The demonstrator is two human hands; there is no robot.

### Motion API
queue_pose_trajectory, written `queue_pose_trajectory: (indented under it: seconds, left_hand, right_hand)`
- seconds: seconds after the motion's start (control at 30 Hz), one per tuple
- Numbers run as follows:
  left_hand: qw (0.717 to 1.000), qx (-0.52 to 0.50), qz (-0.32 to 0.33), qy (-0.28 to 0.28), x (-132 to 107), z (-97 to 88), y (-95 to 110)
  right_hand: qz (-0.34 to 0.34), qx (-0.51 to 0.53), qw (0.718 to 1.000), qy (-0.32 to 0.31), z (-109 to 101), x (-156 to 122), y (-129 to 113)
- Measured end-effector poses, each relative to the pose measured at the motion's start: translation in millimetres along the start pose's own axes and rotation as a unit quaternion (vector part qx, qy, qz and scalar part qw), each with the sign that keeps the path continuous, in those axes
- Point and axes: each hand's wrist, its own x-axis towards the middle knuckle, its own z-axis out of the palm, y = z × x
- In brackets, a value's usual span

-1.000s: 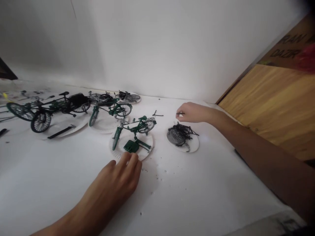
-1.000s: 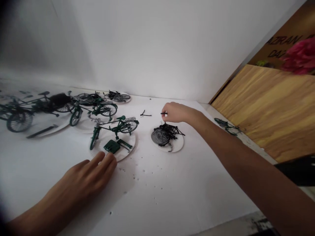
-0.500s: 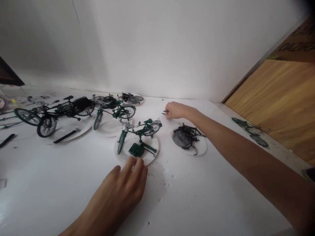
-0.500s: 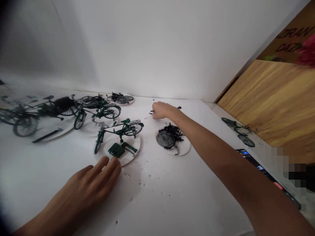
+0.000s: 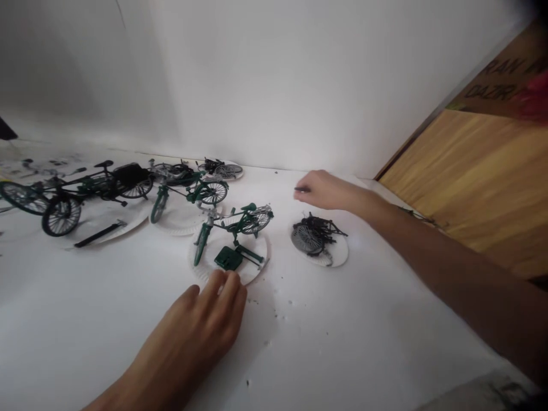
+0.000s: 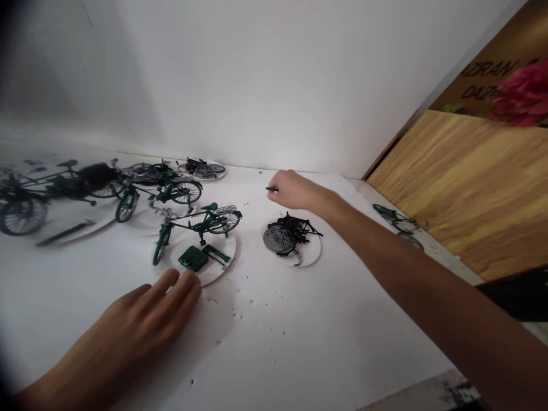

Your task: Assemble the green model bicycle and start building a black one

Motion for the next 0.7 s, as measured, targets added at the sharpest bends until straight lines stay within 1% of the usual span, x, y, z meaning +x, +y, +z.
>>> queue_pose_trajectory:
  seconds: [0.1, 0.17, 0.23, 0.33, 0.47, 0.57, 0.63, 0.7]
  left_hand:
    - [1.0, -0.001, 0.0, -0.003, -1, 1.8, 0]
    - [1.0, 0.001, 0.003, 0.0, -1, 1.1, -1]
    - [1.0, 0.0, 0.009, 0.003, 1, -0.7, -2]
    - [1.0, -0.007, 0.011, -0.007, 5, -3.8, -4]
    - [0.999, -0.014, 0.017, -0.036, 7, -6.7, -5]
    - [0.999, -0.015, 0.022, -0.043, 6, -8.7, -5]
    - [0.999, -0.015, 0.018, -0.045, 6, -10.2, -4]
    - [0.999, -0.012, 0.008, -0.048, 6, -11.0, -3]
  right_hand:
    - [-0.025, 0.015, 0.999, 0.032, 17, 29, -23]
    - [-0.042, 0.018, 0.998, 0.034, 29, 44, -33]
    - [-0.053, 0.012, 0.998, 0.031, 38, 52, -38]
    - [-0.059, -0.007, 0.998, 0.024, 45, 56, -38]
    - [-0.059, -0.04, 0.997, 0.011, 48, 58, -37]
    - [-0.05, -0.057, 0.997, 0.004, 49, 61, -39]
    - [-0.044, -0.058, 0.997, -0.003, 50, 62, -41]
    - [-0.05, -0.04, 0.998, -0.022, 50, 63, -42]
